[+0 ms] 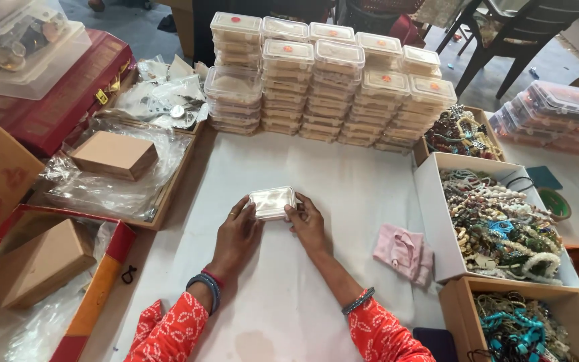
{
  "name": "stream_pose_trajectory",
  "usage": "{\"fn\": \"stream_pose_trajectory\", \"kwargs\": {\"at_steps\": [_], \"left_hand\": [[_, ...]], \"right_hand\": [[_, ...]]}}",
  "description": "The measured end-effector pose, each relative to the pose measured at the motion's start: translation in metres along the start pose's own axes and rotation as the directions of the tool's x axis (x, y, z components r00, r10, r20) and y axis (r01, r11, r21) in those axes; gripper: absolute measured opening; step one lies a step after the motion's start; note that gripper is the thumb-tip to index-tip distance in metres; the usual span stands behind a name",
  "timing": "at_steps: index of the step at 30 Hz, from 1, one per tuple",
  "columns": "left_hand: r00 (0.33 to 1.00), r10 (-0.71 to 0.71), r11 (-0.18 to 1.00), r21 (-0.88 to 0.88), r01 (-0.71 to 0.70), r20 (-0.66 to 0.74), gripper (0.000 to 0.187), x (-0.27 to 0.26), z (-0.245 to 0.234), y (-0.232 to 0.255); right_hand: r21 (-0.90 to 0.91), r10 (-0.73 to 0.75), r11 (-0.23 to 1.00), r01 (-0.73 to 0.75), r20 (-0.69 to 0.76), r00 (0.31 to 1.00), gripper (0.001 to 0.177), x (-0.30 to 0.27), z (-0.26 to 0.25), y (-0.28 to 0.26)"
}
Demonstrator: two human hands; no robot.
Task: The person cleans a beaded necklace with a pink cloth, places it into a small plastic bag, and then puts the bag into a beige fabric pouch. They then wipe a clear plastic container with the cloth and place the pouch inside the container.
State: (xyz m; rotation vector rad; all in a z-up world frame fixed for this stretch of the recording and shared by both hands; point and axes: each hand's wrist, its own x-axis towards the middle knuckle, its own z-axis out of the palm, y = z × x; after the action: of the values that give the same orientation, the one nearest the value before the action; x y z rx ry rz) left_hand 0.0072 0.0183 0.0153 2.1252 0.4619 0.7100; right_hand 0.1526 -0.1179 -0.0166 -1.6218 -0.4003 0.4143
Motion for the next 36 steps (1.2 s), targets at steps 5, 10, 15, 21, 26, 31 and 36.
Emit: {"fn": "stream_pose_trajectory", "kwargs": {"at_steps": [5, 10, 15, 21, 26, 31, 36], "left_hand": [[1.000, 0.009, 0.998, -0.054, -0.008, 0.009, 0.042, -0.003, -0.004, 0.000], [0.999, 0.029, 1.000, -0.014, -0.028, 0.034, 0.050, -0.009, -0.009, 0.001], [0.988, 0.144, 0.986, 0.073, -0.148, 0.051, 0.055, -0.009, -0.001, -0.015], [0.977, 0.208, 0.959, 0.186, -0.213, 0.049, 0.032, -0.015, 0.002, -0.004], [0.965, 0.257, 0.944, 0.202, -0.260, 0.043, 0.020, -0.015, 0.002, -0.002], [0.960, 0.274, 0.933, 0.225, -0.281, 0.065, 0.019, -0.013, 0.002, -0.005], [0.960, 0.267, 0.932, 0.230, -0.279, 0.080, 0.019, -0.014, 0.002, -0.006]], "right_hand": [[0.022, -0.013, 1.000, 0.013, 0.011, 1.000, 0.059, 0.008, -0.003, 0.013], [0.149, -0.049, 0.987, 0.060, -0.081, 0.996, 0.055, 0.023, -0.018, 0.052], [0.251, -0.063, 0.961, 0.116, -0.207, 0.976, 0.041, 0.031, -0.053, 0.058], [0.379, -0.082, 0.908, 0.177, -0.253, 0.964, 0.035, 0.033, -0.099, 0.015], [0.380, -0.148, 0.879, 0.288, -0.357, 0.922, 0.033, 0.042, -0.137, -0.056], [0.395, -0.223, 0.824, 0.405, -0.431, 0.874, 0.030, 0.071, -0.178, -0.095], [0.289, -0.212, 0.861, 0.418, -0.544, 0.812, 0.029, 0.103, -0.201, -0.139]]}}
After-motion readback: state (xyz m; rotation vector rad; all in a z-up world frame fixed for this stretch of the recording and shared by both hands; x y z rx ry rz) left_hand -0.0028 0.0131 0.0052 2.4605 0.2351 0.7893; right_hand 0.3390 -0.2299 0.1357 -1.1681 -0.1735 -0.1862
